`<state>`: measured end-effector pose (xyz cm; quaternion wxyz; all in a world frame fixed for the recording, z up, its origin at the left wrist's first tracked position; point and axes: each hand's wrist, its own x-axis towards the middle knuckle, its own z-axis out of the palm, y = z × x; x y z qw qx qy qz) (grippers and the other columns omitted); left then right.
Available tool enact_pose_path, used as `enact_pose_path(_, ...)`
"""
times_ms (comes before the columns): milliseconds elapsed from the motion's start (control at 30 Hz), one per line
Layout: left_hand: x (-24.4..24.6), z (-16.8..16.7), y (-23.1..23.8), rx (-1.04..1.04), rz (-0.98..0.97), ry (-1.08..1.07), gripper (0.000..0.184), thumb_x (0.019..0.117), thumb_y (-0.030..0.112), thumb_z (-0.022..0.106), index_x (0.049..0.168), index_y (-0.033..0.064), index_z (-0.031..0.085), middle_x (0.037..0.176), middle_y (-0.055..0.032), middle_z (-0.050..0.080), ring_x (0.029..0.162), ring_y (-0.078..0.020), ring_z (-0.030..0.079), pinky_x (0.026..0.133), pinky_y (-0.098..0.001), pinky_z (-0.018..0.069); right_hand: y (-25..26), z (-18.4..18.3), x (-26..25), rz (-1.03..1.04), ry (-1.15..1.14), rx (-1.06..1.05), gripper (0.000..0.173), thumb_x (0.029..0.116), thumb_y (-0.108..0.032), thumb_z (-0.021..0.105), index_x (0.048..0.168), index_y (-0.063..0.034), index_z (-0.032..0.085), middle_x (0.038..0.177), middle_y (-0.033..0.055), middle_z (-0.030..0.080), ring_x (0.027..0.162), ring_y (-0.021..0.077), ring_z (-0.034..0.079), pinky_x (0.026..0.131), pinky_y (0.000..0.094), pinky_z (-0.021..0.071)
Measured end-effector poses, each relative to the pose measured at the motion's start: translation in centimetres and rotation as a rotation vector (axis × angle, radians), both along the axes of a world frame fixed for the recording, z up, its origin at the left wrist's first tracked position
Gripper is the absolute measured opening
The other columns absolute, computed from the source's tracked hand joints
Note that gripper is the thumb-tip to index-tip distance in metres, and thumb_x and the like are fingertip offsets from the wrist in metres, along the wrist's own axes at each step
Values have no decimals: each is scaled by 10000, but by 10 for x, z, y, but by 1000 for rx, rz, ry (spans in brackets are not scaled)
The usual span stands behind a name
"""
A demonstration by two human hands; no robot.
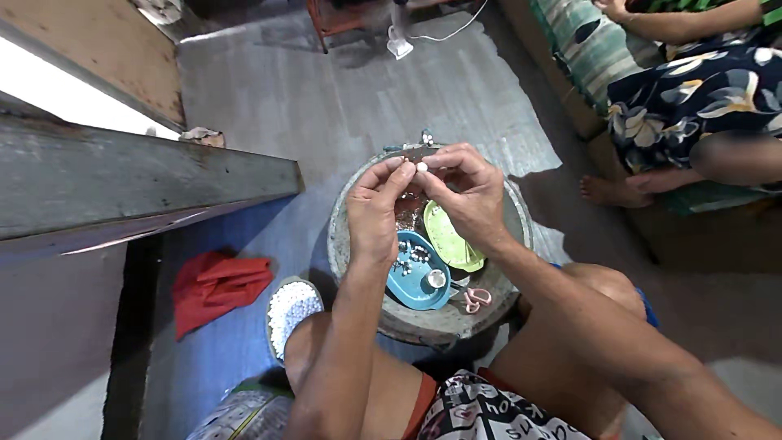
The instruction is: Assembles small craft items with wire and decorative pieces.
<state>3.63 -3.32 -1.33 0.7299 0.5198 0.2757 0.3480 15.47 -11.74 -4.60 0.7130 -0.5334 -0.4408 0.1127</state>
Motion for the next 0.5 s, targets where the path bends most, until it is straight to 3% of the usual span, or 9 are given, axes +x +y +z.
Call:
enact_pose_path(200,-12,1,9,612,119,209,171,999,156,690,1155,94,722,996,-19,735,747,-113,695,637,-254,603,-5,6,24,116,204,77,174,842,89,763,979,33,671,1021,148,744,844,187,734,740,325,641)
enact_pose_path(333,-16,3,9,757,161,256,155,993,148,700,1132,93,740,1012,-7,734,800,-103,706,650,-254,611,-9,12,39,176,224,37,250,889,33,752,1112,30,640,966,123,727,839,176,715,775,337,626)
enact_pose_path(500,-14,4,8,897,177,290,142,995,131,691,1117,88,747,998,-6,717,835,-82,695,680,-237,601,-13,14,48,300,402,11,196,905,14,744,1097,36,715,1050,142,731,924,198,717,859,369,621)
